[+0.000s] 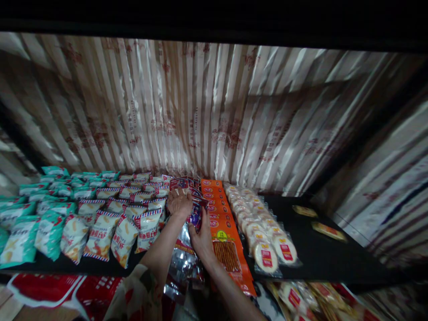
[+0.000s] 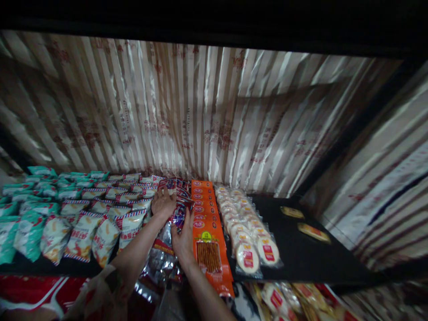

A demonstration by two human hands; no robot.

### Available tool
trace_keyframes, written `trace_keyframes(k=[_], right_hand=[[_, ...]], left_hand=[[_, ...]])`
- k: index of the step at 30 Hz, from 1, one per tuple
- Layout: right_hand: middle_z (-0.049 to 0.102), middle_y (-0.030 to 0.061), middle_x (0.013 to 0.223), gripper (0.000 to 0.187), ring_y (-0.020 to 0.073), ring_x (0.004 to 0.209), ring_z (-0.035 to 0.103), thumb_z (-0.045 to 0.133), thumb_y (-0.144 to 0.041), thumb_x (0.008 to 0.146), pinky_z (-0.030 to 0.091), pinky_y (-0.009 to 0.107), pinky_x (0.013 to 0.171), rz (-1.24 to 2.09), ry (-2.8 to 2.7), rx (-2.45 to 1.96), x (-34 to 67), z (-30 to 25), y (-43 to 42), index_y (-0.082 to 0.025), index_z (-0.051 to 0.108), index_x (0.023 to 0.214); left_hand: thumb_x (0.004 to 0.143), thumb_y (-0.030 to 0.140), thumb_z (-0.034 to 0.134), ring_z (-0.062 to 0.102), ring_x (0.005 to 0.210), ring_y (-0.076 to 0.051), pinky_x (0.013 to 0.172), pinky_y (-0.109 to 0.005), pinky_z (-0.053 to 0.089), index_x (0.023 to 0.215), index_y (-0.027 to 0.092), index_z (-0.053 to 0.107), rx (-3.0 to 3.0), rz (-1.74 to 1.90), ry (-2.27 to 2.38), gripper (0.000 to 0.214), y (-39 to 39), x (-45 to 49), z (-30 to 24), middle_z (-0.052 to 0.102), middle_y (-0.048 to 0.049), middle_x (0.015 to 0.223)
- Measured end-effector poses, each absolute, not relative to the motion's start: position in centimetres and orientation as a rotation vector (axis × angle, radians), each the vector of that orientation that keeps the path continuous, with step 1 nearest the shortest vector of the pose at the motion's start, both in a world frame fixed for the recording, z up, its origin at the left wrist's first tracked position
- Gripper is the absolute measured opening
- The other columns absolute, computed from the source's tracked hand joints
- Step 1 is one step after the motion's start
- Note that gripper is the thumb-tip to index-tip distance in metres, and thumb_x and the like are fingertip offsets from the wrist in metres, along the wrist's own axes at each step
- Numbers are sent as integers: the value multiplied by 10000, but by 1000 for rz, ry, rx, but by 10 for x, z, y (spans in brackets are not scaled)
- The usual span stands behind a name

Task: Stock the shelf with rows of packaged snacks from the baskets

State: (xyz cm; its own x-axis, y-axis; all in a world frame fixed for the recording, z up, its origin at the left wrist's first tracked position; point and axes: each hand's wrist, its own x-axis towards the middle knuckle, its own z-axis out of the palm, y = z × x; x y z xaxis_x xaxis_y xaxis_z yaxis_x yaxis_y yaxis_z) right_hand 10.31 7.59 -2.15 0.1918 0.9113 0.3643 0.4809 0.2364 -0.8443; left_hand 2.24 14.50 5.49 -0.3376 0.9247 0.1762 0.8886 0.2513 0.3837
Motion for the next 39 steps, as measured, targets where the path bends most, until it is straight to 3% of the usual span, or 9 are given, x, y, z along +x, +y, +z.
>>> trace_keyframes(k=[10,19,30,39], right_hand=[[309,115,1444,697,260,1371,193,445,-276,766,262,470,1089,537,-1432,-1404,98,-21,79,-143,238,1419],[258,114,1466,648,264,1373,192,462,-253,772,273,439,1088,561,-1477,-1441,93,-23,87,-171,312,1397],[238,141,1476,619,271,1368,206,481,-327,789,271,436,1080,603,-1468,-1410,96,-23,84,-138,371,1369],[221,131,1487,651,267,1387,130,474,-415,812,237,467,1085,606,-1450,-1389,101,-21,81,-153,333,1391]], left_hand=[[873,318,318,477,1193,-264,992,-405,369,1232,136,518,1852,596,2324,449,159,28,55,528,-163,1278],[875,316,310,373,1281,-285,1039,-450,309,1201,163,567,1989,607,2277,442,157,35,44,494,-123,1332],[887,402,293,361,1284,-302,1064,-432,258,1262,166,520,2007,613,2367,497,157,36,33,439,-121,1380],[888,394,312,318,1315,-301,1081,-434,243,1253,136,530,2020,708,2362,497,151,36,40,448,-119,1374]])
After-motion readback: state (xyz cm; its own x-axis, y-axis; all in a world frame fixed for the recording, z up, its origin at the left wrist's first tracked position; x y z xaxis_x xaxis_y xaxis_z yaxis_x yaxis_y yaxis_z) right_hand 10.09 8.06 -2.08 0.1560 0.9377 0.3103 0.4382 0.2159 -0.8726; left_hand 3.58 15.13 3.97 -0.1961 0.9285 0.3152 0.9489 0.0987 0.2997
